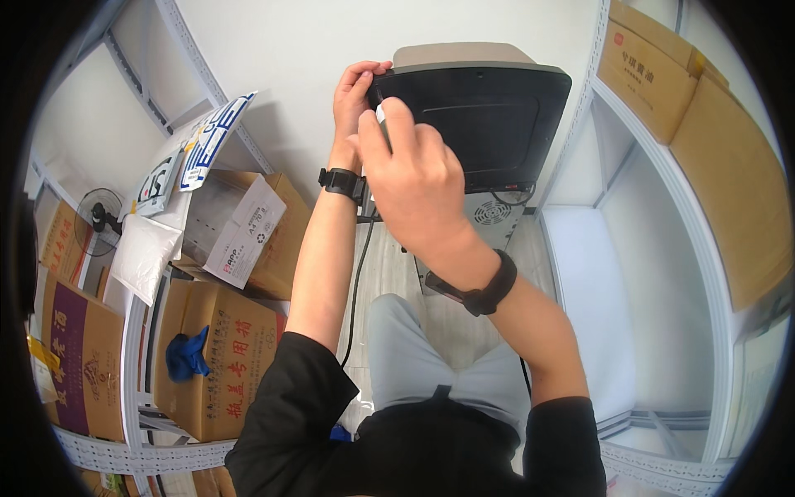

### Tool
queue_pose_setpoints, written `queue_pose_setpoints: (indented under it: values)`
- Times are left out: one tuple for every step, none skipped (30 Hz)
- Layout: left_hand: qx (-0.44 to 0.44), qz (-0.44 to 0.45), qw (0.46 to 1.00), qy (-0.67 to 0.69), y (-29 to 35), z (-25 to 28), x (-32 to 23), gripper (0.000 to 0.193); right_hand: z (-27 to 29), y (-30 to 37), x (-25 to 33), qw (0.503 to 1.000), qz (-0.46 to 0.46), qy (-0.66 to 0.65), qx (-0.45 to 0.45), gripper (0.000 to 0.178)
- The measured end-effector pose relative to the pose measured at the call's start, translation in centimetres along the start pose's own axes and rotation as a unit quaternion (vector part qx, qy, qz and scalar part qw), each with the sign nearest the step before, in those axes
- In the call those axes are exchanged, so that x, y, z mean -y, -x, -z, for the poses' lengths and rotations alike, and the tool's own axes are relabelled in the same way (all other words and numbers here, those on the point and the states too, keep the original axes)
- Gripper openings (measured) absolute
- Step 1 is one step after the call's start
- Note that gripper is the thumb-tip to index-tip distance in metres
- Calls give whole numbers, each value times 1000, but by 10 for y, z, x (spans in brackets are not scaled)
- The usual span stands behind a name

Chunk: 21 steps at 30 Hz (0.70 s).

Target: The person assembles a black electronic device by attaching a cover panel to its top using a screwdriver. They secure the panel with multiple screws, remove it to access internal components, and then reattach it.

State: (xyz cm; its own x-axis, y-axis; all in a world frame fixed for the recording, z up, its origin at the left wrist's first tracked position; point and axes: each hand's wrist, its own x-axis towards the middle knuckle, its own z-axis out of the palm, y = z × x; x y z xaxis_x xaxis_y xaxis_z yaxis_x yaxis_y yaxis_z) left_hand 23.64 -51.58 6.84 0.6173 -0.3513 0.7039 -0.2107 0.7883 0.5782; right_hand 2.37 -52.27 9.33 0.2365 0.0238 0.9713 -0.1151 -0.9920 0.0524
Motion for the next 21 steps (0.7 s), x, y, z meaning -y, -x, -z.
queue_pose_setpoints:
  values:
    - [0, 0, 1000, 3, -1, -1, 1, 16, -5, 0, -6, 999, 6, -28, -28, 28]
    - [0, -3, 1000, -4, -1, -2, 1, 16, -10, 1, -13, 997, 11, -56, -56, 28]
    - [-1, -7, 1000, -11, -2, -3, 2, 16, -11, 2, -18, 993, 17, -84, -84, 28]
    - [-2, -10, 1000, -21, -2, -1, 2, 16, -11, 4, -19, 988, 0, -133, -83, 29]
    - [-1, -16, 999, -31, -3, 1, 3, 16, -10, 5, -19, 980, -17, -182, -82, 30]
    - [0, -21, 999, -40, -4, 4, 2, 16, -10, 7, -21, 969, -34, -230, -81, 31]
    - [2, -26, 999, -47, -5, 3, 3, 16, -11, 9, -24, 967, -39, -242, -75, 38]
    - [0, -26, 999, -45, -5, 2, 4, 16, -9, 11, -27, 966, -66, -242, -56, 40]
    - [-2, -25, 999, -42, -6, 0, 5, 16, -6, 11, -29, 965, -92, -241, -38, 42]
    - [-5, -24, 999, -44, -5, 2, 5, 16, -2, 10, -27, 962, -120, -243, -20, 43]
    - [-5, -27, 999, -47, -6, 3, 6, 16, 5, 8, -25, 957, -155, -245, 8, 42]
    - [-5, -29, 998, -51, -8, 5, 5, 16, 12, 4, -23, 952, -197, -222, 74, 40]
    - [-5, -30, 998, -53, -8, 5, 6, 16, 19, 0, -21, 940, -240, -195, 141, 38]
    - [-6, -32, 998, -57, -7, 6, 6, 16, 20, 1, -22, 942, -240, -173, 161, 36]
    - [-7, -35, 997, -62, -7, 6, 6, 16, 20, 2, -22, 942, -239, -152, 182, 35]
    - [-7, -39, 997, -64, -8, 4, 5, 16, 17, 3, -25, 959, -193, -132, 157, 33]
    - [-17, -27, 998, -58, -8, 3, 5, 16, 15, 5, -26, 974, -147, -113, 131, 31]
    - [-15, -25, 998, -54, -7, 1, 5, 16, 14, 7, -27, 973, -154, -134, 112, 30]
    - [-14, -24, 998, -51, -7, 1, 5, 16, 15, 9, -25, 970, -159, -156, 93, 28]
    - [-13, -23, 998, -48, -6, 2, 5, 16, 16, 9, -23, 967, -164, -178, 75, 27]
    - [-13, -29, 998, -49, -7, 1, 5, 16, 18, 8, -20, 962, -185, -189, 71, 26]
